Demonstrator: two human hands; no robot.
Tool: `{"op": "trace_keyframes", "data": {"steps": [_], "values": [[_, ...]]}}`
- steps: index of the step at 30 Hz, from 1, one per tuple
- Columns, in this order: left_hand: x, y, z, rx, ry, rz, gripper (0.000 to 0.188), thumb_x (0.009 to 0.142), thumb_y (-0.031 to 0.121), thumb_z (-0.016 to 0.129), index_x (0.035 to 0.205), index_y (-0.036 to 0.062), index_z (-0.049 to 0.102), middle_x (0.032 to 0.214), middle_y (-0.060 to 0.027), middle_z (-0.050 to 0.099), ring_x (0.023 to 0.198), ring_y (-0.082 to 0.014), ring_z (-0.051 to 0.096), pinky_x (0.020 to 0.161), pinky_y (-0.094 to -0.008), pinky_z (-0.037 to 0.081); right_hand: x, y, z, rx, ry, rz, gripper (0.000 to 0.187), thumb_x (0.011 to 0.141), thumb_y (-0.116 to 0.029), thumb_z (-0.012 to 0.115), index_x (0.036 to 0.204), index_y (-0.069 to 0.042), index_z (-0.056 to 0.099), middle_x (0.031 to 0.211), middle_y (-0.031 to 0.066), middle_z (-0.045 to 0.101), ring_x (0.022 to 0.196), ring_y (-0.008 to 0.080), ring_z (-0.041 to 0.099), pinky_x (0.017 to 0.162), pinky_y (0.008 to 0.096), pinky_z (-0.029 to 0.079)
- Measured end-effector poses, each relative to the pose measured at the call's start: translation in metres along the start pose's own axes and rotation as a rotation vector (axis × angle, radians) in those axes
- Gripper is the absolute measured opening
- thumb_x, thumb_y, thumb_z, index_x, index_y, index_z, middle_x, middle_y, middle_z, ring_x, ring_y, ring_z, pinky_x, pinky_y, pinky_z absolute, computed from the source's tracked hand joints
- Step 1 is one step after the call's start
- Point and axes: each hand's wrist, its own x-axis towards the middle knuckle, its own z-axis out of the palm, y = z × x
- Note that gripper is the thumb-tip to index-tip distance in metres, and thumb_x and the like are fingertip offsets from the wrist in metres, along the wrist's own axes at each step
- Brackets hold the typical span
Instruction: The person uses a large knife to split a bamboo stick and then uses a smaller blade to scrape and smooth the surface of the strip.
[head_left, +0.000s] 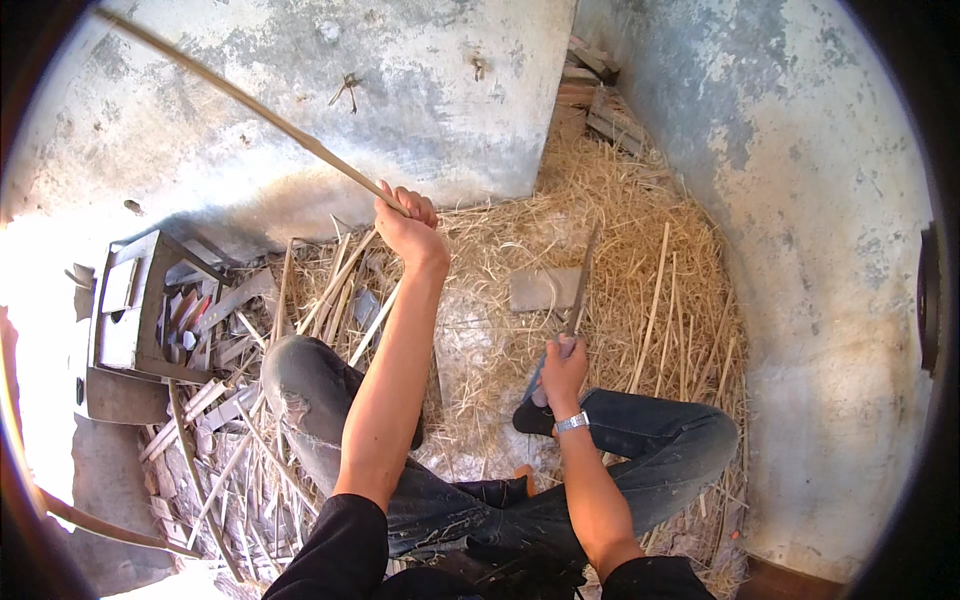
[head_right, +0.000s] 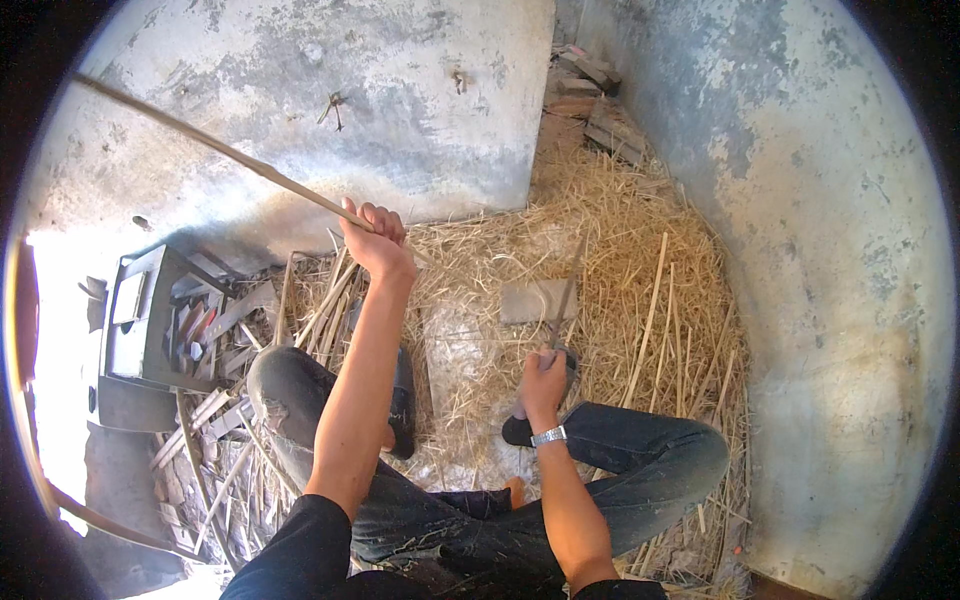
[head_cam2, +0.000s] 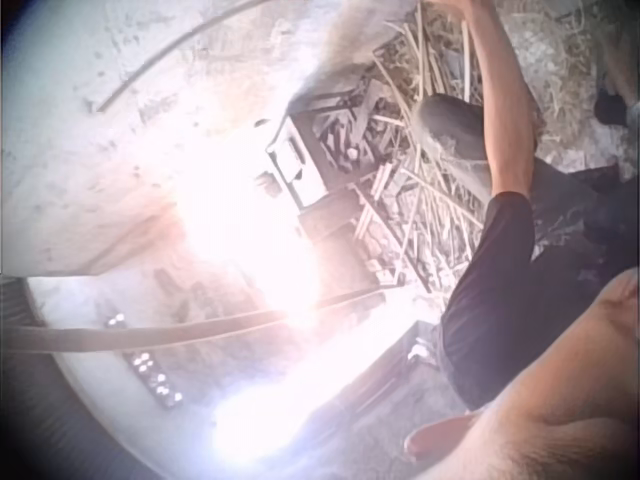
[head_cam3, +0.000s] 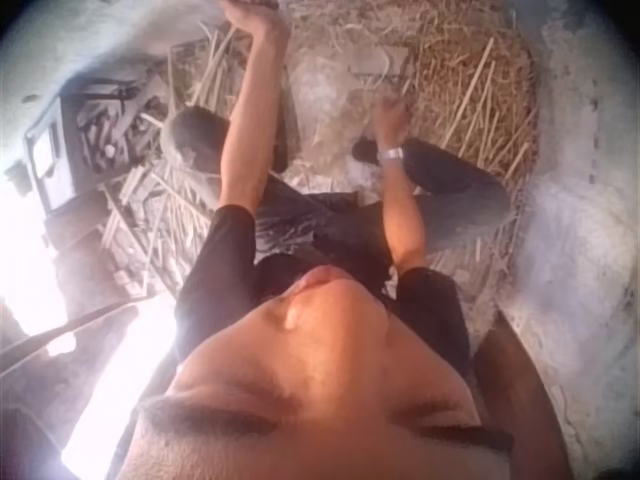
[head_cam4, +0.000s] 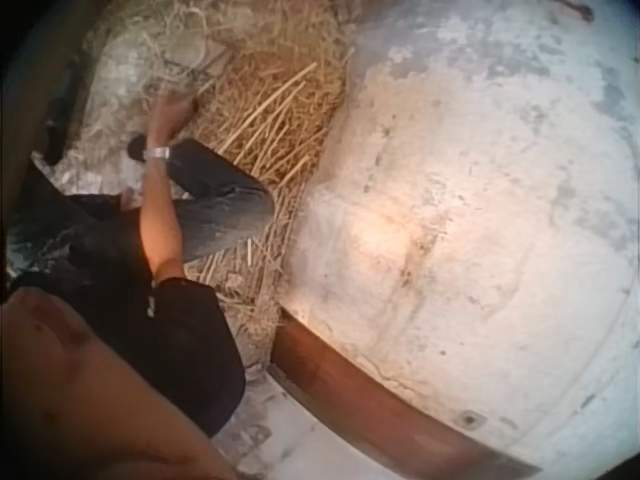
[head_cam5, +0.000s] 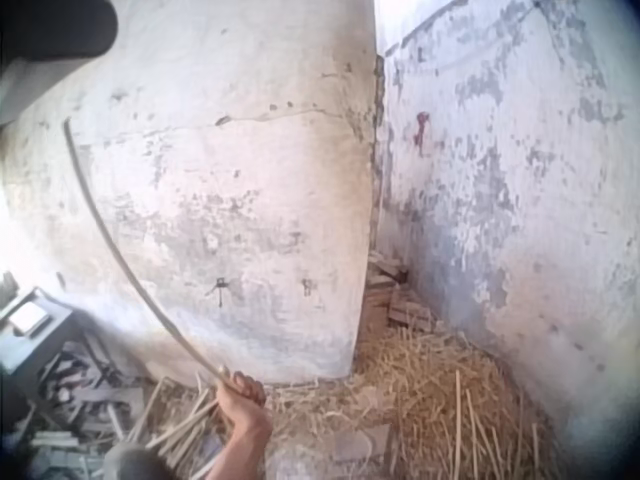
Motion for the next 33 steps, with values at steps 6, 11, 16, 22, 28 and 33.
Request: {"op": "trace_keyframes", "data": {"steps": [6,11,16,22,28,33], "values": [[0.017,-0.026,-0.07,0.14,0.196,0.024,0.046,0.11,0.038,0.044,0.07,0.0138,0.041,0.055,0.0035,0.03,0.046,-0.0107,0.027,0.044,-0.0307,0.021,-0.064,-0.072,0.027,-0.062,-0.337,0.0,0.029,0.095,-0.024,0.065,0.111,0.0,0.058,0.089,0.025,0.067,0.087,0.0471,0.066,0.08,0.0505,0.052],[0.021,-0.024,-0.064,0.2,0.297,-0.03,0.045,0.107,0.04,0.046,0.07,0.0147,0.041,0.057,0.0044,0.034,0.046,-0.0103,0.031,0.044,-0.0299,0.024,-0.118,-0.063,0.062,0.238,-0.617,0.171,0.02,0.102,-0.02,0.061,0.101,-0.003,0.051,0.074,0.01,0.059,0.05,0.0193,0.061,0.041,0.0361,0.048],[0.029,-0.024,-0.067,0.201,0.388,0.046,0.056,0.106,0.049,0.049,0.066,0.0101,0.044,0.057,0.0012,0.039,0.051,-0.012,0.033,0.049,-0.0307,0.027,-0.096,-0.07,0.092,0.18,-0.558,0.209,0.024,0.101,-0.024,0.064,0.1,-0.002,0.056,0.073,0.0136,0.059,0.064,0.0258,0.066,0.058,0.0454,0.051],[0.024,-0.036,-0.07,0.27,0.333,0.098,0.059,0.107,0.049,0.048,0.066,0.0074,0.045,0.058,0.0003,0.041,0.052,-0.0114,0.036,0.05,-0.0312,0.027,-0.034,-0.207,0.057,0.575,-0.295,-0.14,0.03,0.106,-0.031,0.056,0.106,-0.001,0.056,0.06,0.0052,0.052,0.046,0.0179,0.049,0.048,0.0323,0.039],[0.028,-0.052,-0.055,0.312,0.372,0.083,0.053,0.106,0.045,0.051,0.067,0.0092,0.043,0.06,0.0015,0.04,0.051,-0.0116,0.034,0.048,-0.0308,0.027,-0.102,-0.068,0.059,-0.011,-0.383,-0.249,0.038,0.108,-0.036,0.05,0.105,0.002,0.058,0.061,0.0101,0.054,0.047,0.0214,0.055,0.047,0.0402,0.044],[0.048,-0.034,-0.072,0.193,0.409,0.205,0.059,0.108,0.043,0.048,0.061,0.0085,0.037,0.057,0.0023,0.035,0.054,-0.0134,0.031,0.053,-0.0344,0.028,-0.101,-0.096,0.045,-0.055,-0.75,0.324,0.041,0.106,-0.037,0.056,0.096,0.003,0.06,0.07,0.0222,0.061,0.065,0.0364,0.064,0.063,0.0453,0.048]]}}
